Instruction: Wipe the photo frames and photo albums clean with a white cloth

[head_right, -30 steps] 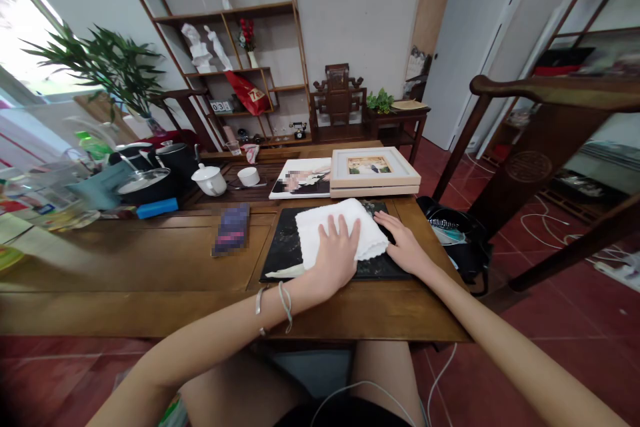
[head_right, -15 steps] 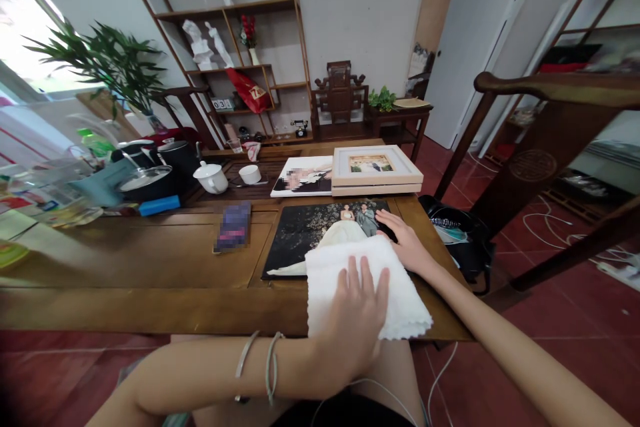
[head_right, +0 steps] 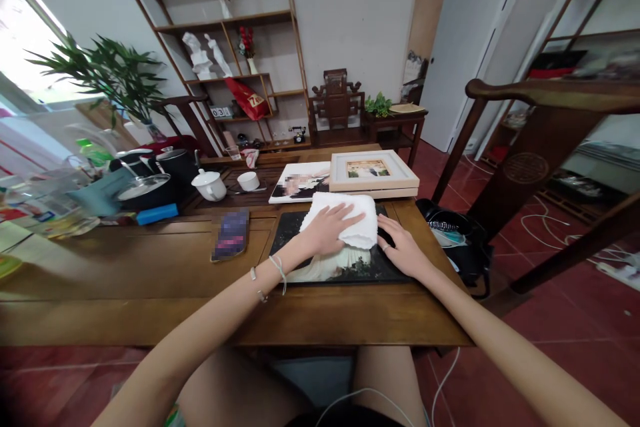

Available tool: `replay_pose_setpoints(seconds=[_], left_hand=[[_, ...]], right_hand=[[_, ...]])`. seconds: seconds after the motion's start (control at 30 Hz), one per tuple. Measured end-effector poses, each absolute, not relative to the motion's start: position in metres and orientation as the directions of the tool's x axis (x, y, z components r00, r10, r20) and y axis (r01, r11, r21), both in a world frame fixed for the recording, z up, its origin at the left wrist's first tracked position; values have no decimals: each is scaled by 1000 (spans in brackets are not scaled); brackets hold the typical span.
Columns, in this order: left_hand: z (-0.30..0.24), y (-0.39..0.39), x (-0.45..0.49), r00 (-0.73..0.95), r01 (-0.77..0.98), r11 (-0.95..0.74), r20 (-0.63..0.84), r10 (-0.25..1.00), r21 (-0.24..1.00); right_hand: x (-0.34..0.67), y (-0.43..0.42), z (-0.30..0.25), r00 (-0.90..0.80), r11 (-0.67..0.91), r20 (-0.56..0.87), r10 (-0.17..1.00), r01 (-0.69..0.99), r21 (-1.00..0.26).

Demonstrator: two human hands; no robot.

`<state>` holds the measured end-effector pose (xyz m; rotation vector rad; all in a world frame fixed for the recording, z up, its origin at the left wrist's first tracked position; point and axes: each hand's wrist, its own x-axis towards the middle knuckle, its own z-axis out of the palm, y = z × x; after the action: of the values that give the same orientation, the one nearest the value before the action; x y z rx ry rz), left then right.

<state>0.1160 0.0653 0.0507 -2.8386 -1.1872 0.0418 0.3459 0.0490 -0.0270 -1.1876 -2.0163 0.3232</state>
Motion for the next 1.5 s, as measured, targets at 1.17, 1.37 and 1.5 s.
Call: replay_pose_setpoints(seconds=[1.17, 1.37, 1.5], left_hand=[[69, 105, 168, 771, 614, -768, 69, 633, 182], [62, 94, 134, 682, 726, -683, 52, 730, 75], [50, 56, 125, 687, 727, -685, 62, 724, -49]], right_hand=[[343, 47, -22, -245, 496, 468, 849, 673, -548], [342, 45, -18, -284, 532, 477, 832, 651, -542], [344, 47, -21, -279, 526, 470, 837, 645, -555]])
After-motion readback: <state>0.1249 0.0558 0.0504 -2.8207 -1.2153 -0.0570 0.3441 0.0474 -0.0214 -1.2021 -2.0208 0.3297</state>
